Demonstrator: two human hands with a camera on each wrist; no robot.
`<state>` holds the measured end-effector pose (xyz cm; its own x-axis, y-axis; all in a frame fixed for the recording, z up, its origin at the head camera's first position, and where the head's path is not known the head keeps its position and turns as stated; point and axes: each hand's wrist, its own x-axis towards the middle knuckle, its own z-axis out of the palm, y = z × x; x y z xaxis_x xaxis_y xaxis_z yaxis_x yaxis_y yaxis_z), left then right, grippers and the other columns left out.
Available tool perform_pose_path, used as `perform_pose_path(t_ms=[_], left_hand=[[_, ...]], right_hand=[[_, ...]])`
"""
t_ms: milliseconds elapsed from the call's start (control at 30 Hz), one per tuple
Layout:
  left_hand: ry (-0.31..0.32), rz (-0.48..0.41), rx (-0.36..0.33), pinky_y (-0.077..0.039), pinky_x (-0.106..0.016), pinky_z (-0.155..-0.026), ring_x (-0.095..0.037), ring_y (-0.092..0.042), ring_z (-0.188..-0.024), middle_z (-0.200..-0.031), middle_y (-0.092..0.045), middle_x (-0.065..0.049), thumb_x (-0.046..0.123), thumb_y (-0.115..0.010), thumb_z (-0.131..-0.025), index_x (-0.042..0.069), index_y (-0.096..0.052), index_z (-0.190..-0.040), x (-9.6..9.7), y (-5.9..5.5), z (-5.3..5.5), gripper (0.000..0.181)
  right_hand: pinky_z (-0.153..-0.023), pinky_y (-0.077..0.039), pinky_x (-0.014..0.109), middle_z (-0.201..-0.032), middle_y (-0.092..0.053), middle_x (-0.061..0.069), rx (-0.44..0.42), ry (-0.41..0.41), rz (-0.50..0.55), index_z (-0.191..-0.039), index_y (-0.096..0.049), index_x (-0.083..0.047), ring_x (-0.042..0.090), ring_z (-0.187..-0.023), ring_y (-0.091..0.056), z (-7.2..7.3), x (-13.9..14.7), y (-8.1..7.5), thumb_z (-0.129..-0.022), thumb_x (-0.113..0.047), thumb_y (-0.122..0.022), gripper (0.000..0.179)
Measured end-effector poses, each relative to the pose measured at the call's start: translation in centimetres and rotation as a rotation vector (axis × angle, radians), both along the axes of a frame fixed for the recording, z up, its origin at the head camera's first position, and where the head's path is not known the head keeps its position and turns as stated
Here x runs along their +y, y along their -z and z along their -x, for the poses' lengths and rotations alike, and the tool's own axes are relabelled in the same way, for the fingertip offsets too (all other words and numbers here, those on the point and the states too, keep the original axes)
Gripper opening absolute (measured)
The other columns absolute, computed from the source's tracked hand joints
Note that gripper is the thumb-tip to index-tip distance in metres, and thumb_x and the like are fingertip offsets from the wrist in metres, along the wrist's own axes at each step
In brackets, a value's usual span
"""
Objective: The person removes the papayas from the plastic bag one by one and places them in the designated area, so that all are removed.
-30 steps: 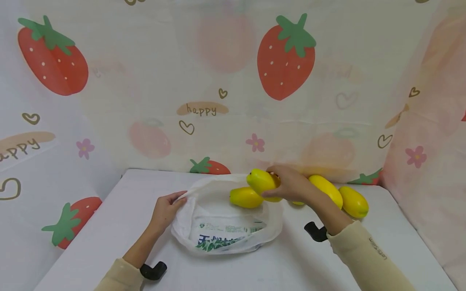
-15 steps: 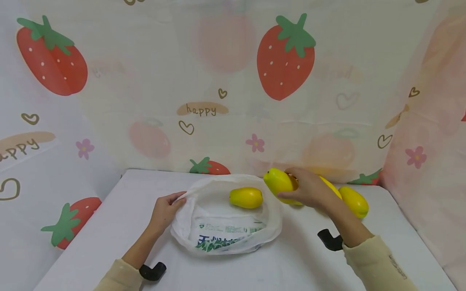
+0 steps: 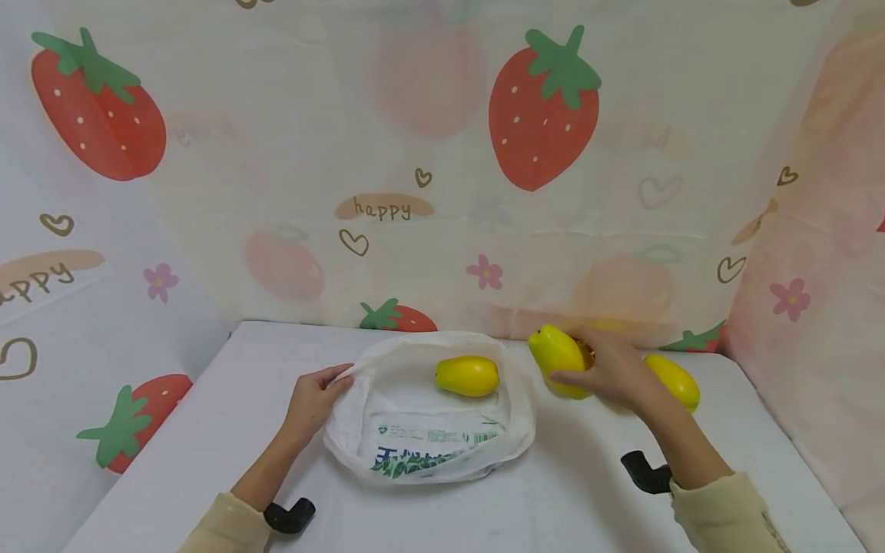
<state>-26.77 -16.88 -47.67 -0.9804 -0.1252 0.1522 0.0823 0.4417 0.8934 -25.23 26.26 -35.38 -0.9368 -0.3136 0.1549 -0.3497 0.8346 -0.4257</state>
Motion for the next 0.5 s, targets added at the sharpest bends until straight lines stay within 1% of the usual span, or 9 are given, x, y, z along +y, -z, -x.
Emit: perform_pose_path(t_ms=[200,367,500], left_hand=[[0.001,-0.006,-0.010,-0.048,-0.045,-0.105,-0.033,-0.058,-0.126,-0.128,-0.065,-0.017,0.016,-0.063,-0.094,0.003,-0.066,-0.122,0.0,0.0,0.0,0.031],[-0.002,-0.003,-0.008,-0.049,-0.045,-0.104,-0.033,-0.059,-0.123,-0.127,-0.066,-0.017,0.016,-0.062,-0.094,0.003,-0.066,-0.122,0.1,-0.1,0.0,0.031],[-0.001,-0.002,-0.006,-0.050,-0.045,-0.103,-0.033,-0.060,-0.122,-0.127,-0.066,-0.016,0.015,-0.062,-0.094,0.004,-0.066,-0.123,0.1,-0.1,-0.1,0.031]], right_hand=[[-0.065,-0.047,0.025,-0.095,-0.064,0.006,0.011,0.005,0.017,-0.122,-0.059,-0.003,0.019,-0.081,-0.054,-0.1,0.9,0.7,-0.080,-0.046,-0.076,0.062],[-0.063,-0.045,0.024,-0.087,-0.062,0.005,0.021,0.038,-0.004,-0.114,-0.062,-0.001,0.017,-0.077,-0.052,-0.2,1.4,1.2,-0.079,-0.045,-0.077,0.058],[-0.064,-0.045,0.026,-0.089,-0.064,0.009,0.005,0.076,-0.034,-0.117,-0.060,0.004,0.019,-0.078,-0.055,-0.3,1.7,1.7,-0.079,-0.047,-0.076,0.066]])
